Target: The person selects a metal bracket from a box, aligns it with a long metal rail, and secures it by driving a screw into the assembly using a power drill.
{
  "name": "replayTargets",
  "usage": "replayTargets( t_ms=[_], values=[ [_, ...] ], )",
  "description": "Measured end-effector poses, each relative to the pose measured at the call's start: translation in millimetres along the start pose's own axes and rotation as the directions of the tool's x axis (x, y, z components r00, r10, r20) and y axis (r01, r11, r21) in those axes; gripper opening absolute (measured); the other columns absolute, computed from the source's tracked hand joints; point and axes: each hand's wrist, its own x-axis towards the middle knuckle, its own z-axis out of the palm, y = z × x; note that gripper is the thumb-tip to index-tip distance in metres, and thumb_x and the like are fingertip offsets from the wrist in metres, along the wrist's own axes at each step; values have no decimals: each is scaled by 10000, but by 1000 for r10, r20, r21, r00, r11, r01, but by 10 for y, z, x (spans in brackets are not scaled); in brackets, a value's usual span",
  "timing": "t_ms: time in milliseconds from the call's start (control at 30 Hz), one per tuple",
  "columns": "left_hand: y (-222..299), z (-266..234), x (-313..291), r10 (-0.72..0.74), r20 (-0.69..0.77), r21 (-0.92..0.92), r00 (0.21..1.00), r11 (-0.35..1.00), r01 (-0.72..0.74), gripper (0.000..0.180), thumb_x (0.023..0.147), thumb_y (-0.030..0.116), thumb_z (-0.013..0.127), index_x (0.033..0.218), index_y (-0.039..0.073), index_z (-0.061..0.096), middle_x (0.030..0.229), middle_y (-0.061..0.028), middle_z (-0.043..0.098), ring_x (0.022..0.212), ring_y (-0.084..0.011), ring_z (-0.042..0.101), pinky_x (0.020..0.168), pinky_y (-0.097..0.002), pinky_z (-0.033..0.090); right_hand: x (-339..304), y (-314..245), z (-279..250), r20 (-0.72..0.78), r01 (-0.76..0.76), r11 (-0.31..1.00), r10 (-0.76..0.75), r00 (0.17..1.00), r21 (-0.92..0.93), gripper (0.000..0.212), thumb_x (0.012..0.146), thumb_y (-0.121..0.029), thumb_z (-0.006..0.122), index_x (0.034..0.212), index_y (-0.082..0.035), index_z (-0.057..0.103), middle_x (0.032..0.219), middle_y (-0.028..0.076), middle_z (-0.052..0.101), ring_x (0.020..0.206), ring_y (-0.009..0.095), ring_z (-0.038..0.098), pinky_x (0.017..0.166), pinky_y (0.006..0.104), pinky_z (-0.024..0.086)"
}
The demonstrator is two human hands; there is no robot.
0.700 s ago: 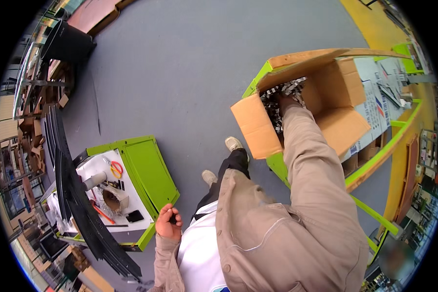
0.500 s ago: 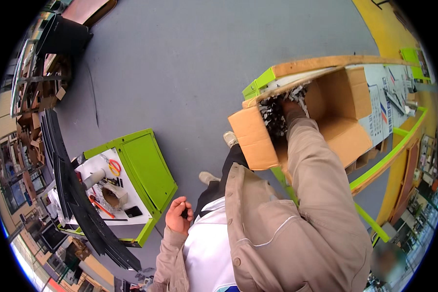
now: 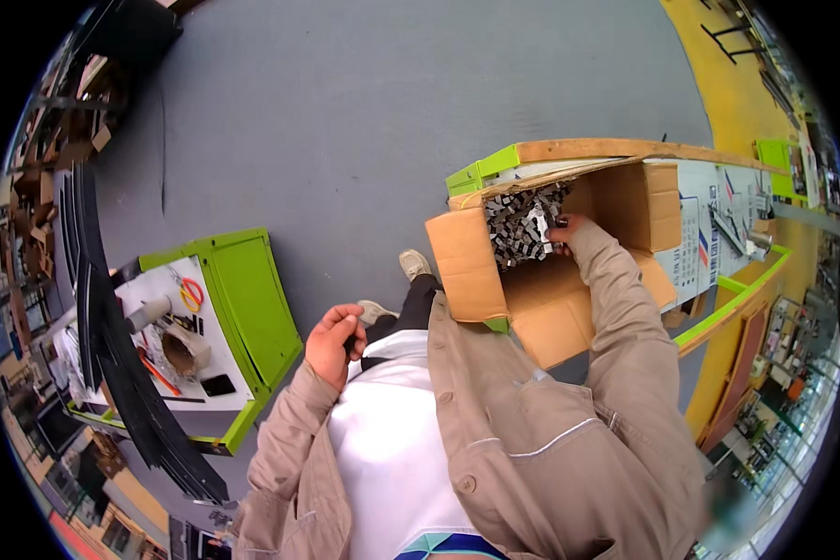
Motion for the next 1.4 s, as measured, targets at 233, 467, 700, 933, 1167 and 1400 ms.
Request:
replayTargets(
  t_ms=[233,467,700,933,1167,1400],
  values=[
    [302,-321,-242,42,50,143,998,989,-49,280,988,165,559,1227,27,607,765,-17,576,674,-101,522,599,-257,441,-155,296,-29,-343,200,931,-304,889,-305,465,926,-470,663,1130,-55,715,877,158,741,823,306,723,710,434,569],
    [359,-1496,-354,276,327,232,904,904,-360,346,1004,300,603,1247,54,611,815,9,573,717,-81,513,676,-267,461,-1597,-2274,2353,-59,900,427,-904,424,-80,158,961,-134,639,1002,-15,735,927,63,698,758,127,619,636,252,477],
    [409,-3399,-1203,667,83,305,741,691,-656,329,1021,325,587,1208,56,616,966,-85,690,855,-164,636,774,-344,509,-2562,-3913,5547,432,847,506,-809,400,162,200,976,-121,648,1105,18,714,1014,73,715,938,145,651,836,294,520],
    [327,-4677,-1796,736,-178,535,653,630,-563,296,937,315,635,1087,61,650,836,-148,684,755,-296,659,699,-366,517,-2937,-4685,6694,588,677,735,-560,584,27,235,954,-188,716,1063,17,682,881,90,724,770,121,663,647,244,504],
    [438,-5315,-2038,591,-735,457,333,794,-400,422,885,347,744,1222,119,629,737,-77,654,651,-210,648,649,-353,530,-2460,-5700,7204,372,694,702,-694,617,158,210,957,-249,697,870,-61,665,689,37,663,515,89,516,464,239,370],
    [602,-5938,-2400,488,-856,516,169,806,289,954,791,380,820,1574,185,311,1054,-151,722,916,-360,706,767,-426,563,-2061,-6399,7649,371,589,805,-571,732,78,267,919,-324,748,807,-98,658,683,13,665,439,76,432,413,232,338]
  ],
)
